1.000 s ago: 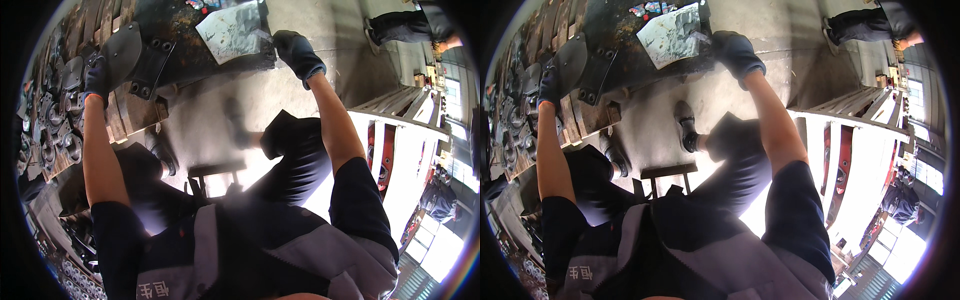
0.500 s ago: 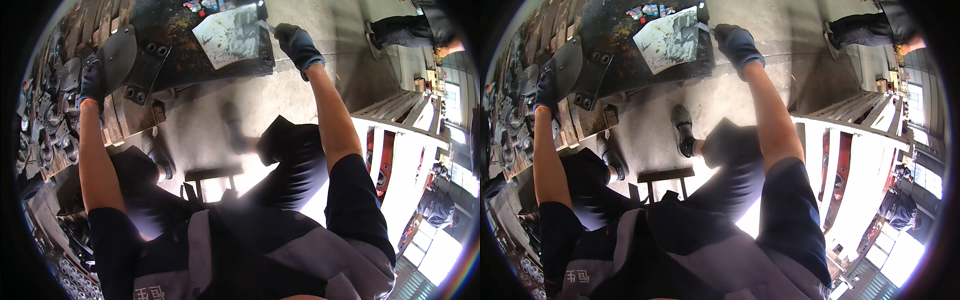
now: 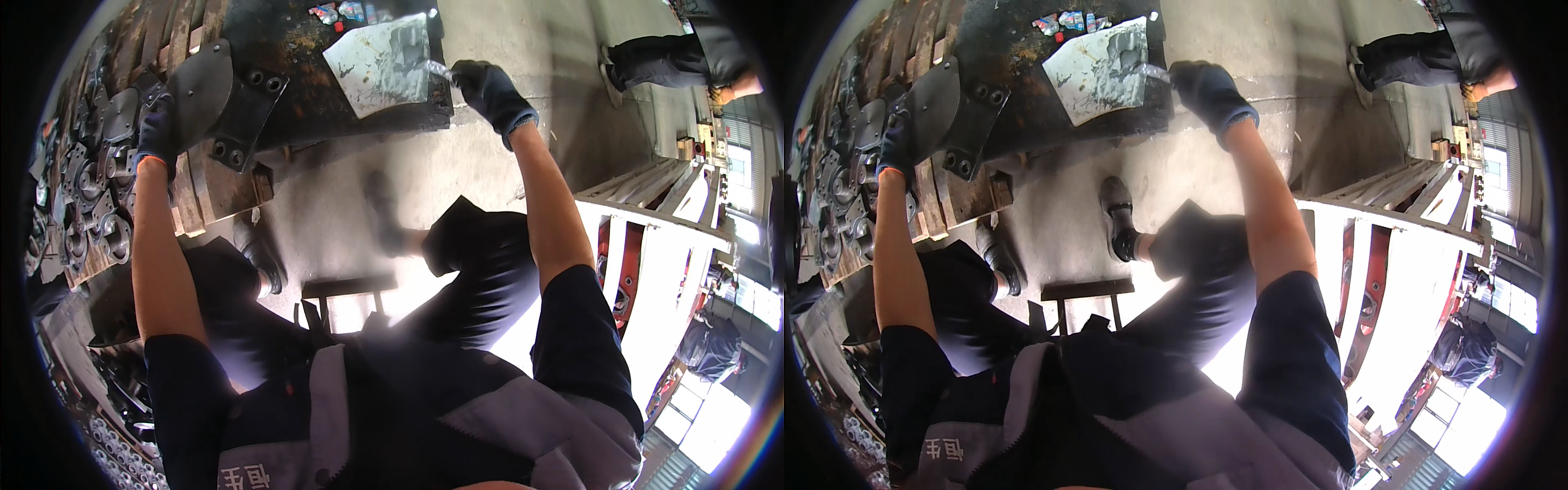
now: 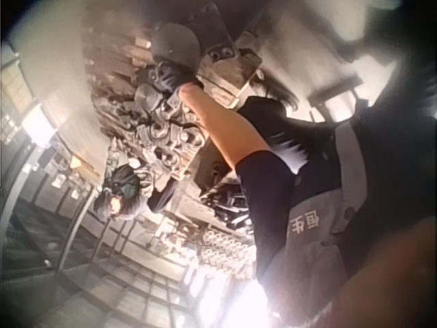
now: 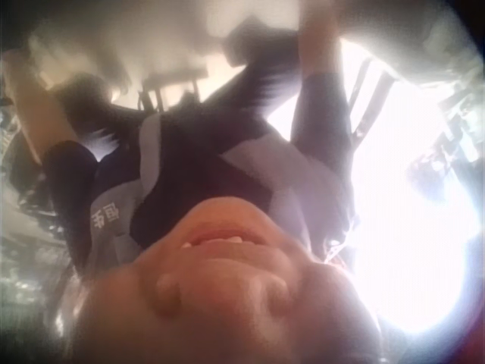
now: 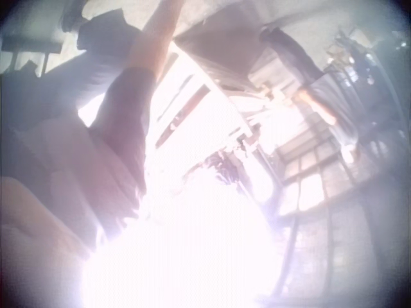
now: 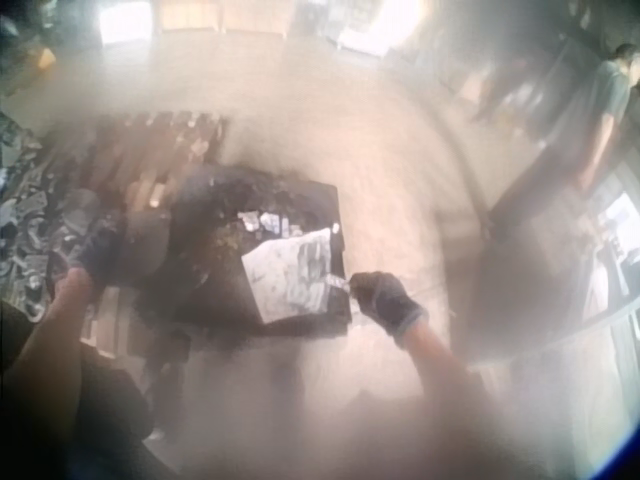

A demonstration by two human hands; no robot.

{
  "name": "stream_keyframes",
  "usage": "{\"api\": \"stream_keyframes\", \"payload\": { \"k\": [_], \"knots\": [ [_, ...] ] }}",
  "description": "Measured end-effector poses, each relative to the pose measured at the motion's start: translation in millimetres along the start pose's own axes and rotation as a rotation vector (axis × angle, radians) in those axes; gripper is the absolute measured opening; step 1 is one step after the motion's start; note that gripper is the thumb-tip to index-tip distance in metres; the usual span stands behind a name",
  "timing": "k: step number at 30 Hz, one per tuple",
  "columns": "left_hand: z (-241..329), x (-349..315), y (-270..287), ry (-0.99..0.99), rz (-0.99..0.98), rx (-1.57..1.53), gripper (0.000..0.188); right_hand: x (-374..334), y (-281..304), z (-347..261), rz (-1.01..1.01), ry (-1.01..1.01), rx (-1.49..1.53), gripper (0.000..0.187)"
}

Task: The person scrapes metal parts with a handheld scraper, then places them on a wooden pallet. The person repeats this process for several metal parts.

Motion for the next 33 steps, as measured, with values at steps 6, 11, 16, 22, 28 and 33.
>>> {"api": "stream_keyframes", "payload": {
  "k": [6,11,16,22,28,33],
  "knots": [
    [-22,1,-36,-0.06,0.09,0.005,0.034,-4,16,-7,0.063,-0.087,0.175,0.011],
    [-40,-1,-69,-0.005,0.042,0.034,0.035,-2,9,-10,0.126,-0.029,0.084,0.009],
    [-40,0,-66,-0.01,0.065,-0.07,0.034,-1,10,-24,0.184,-0.025,0.175,0.008],
    [-41,-1,-59,-0.177,0.179,0.036,0.033,0,9,-24,0.137,-0.066,0.034,0.008],
    [-26,1,-50,-0.074,0.154,-0.114,0.032,7,15,-31,0.169,0.027,0.034,0.011],
    [-20,0,-30,0.092,0.242,-0.278,0.025,10,12,-35,0.116,-0.008,-0.013,0.014]
  ]
}}
Point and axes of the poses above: each hand's wrist, its own x-axis towards the middle knuckle, its own y-axis out of the back of the hand, z = x × y, the point moved 2 cm from there along x, towards the middle knuckle, and after that the axes turned 14 degrees about z, right-handed, at the moved point
